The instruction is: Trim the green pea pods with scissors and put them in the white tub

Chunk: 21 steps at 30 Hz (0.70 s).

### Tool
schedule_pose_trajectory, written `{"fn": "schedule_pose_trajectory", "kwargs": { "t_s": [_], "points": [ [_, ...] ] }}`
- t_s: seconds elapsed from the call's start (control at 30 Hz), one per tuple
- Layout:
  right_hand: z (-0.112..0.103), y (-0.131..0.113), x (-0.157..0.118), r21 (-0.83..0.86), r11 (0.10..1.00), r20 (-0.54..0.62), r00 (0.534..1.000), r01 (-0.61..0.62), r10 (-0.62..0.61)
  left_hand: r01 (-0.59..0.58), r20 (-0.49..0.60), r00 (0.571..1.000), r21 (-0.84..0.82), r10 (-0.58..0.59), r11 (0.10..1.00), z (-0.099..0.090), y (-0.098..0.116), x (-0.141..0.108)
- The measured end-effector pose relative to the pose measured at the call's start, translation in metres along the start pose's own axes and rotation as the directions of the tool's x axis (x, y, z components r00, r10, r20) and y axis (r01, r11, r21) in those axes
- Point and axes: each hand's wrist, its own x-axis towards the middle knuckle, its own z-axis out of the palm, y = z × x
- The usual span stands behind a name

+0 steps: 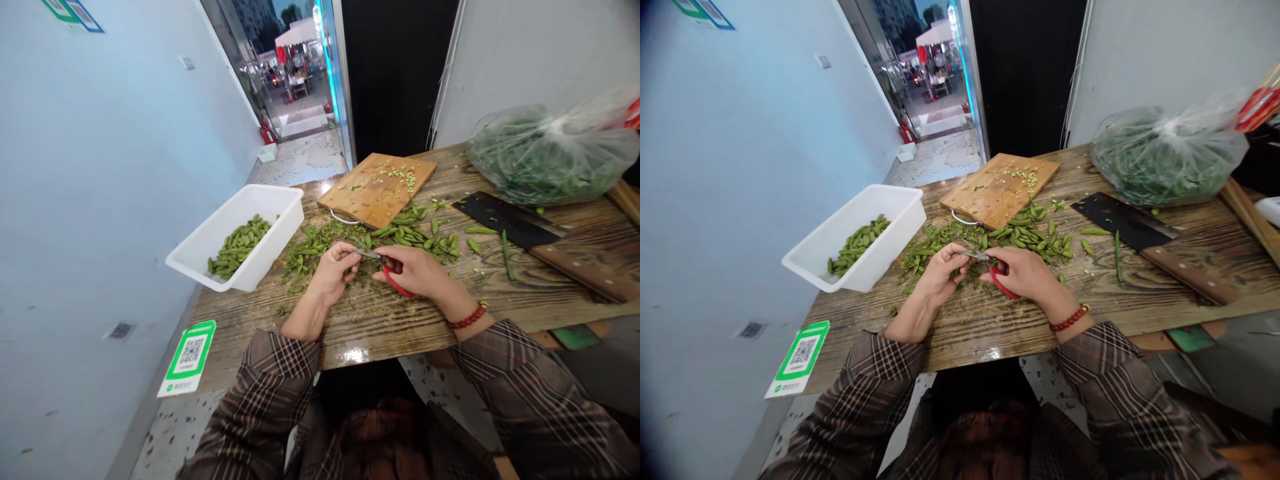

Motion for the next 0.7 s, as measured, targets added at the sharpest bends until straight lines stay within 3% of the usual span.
{"fn": "schedule_pose_trajectory", "kwargs": {
  "t_s": [0.27,0.6,0.7],
  "points": [
    [0.0,0.0,0.0,0.021,1.0,0.001,1.0,0.02,-0.02,0.017,0.048,0.999,0.015,-0.018,1.0,0.003,-0.001,-0.002],
    [-0.004,0.001,-0.001,-0.045,0.999,0.048,0.999,-0.006,0.008,0.002,-0.006,1.0,0.025,-0.002,1.0,-0.004,0.003,0.001],
    [-0.005,0.004,0.0,-0.004,0.998,-0.045,0.997,-0.06,0.06,0.035,-0.024,0.999,-0.085,-0.038,0.996,-0.008,0.008,0.003]
  ]
}}
